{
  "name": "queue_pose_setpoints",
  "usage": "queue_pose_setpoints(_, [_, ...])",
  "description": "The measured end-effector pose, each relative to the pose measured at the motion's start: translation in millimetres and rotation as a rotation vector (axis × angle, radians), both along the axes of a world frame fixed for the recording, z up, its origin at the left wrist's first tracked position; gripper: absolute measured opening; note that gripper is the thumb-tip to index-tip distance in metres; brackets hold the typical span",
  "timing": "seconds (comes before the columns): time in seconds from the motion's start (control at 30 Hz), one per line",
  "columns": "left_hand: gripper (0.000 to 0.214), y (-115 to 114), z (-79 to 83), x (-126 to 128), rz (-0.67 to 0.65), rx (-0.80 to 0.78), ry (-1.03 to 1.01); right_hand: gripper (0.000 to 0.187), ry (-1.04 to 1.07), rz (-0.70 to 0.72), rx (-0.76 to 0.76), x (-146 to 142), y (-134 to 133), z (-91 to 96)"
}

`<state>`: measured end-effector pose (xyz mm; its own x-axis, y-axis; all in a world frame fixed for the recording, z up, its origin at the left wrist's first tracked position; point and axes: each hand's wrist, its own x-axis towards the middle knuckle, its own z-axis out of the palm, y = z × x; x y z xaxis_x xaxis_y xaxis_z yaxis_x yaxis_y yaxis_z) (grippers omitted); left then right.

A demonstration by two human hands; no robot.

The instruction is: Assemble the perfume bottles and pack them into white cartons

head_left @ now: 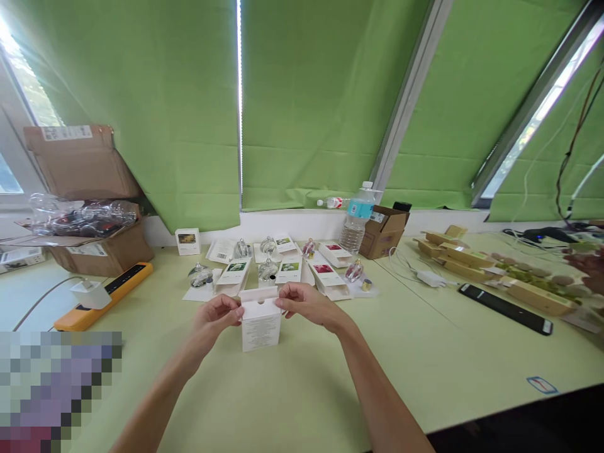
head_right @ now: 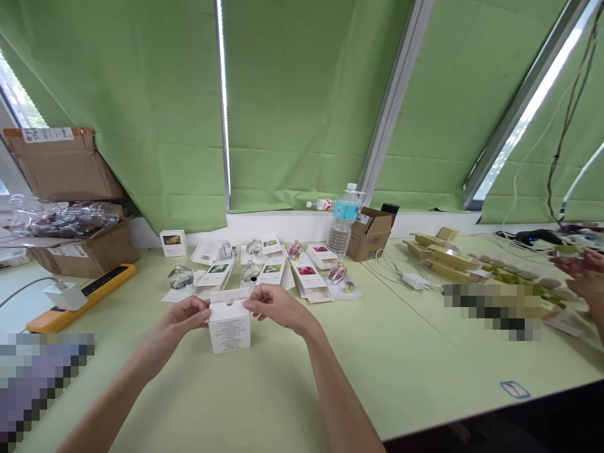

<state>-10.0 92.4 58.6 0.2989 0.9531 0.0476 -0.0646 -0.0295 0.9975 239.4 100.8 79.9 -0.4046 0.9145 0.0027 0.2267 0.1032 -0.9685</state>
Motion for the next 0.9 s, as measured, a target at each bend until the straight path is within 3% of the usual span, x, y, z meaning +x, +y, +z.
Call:
queue_pose_setpoints(0.5, [0.022, 5, -8.0, 3, 0.036, 0.049, -0.015, 0.031, 0.109, -0.020, -0.037, -7, 5, -17.2])
queue_pose_setpoints(0.73, [0.027, 5, -14.2, 15, 0.203, 0.064, -0.060, 0.028, 0.043, -0.140, -0.040, -13, 3, -25.1])
queue_pose_setpoints(0.9, [0.031, -7, -4.4, 23, 0.250, 0.024, 0.001, 0.031, -0.052, -0.137, 0.008, -15, -2, -21.4])
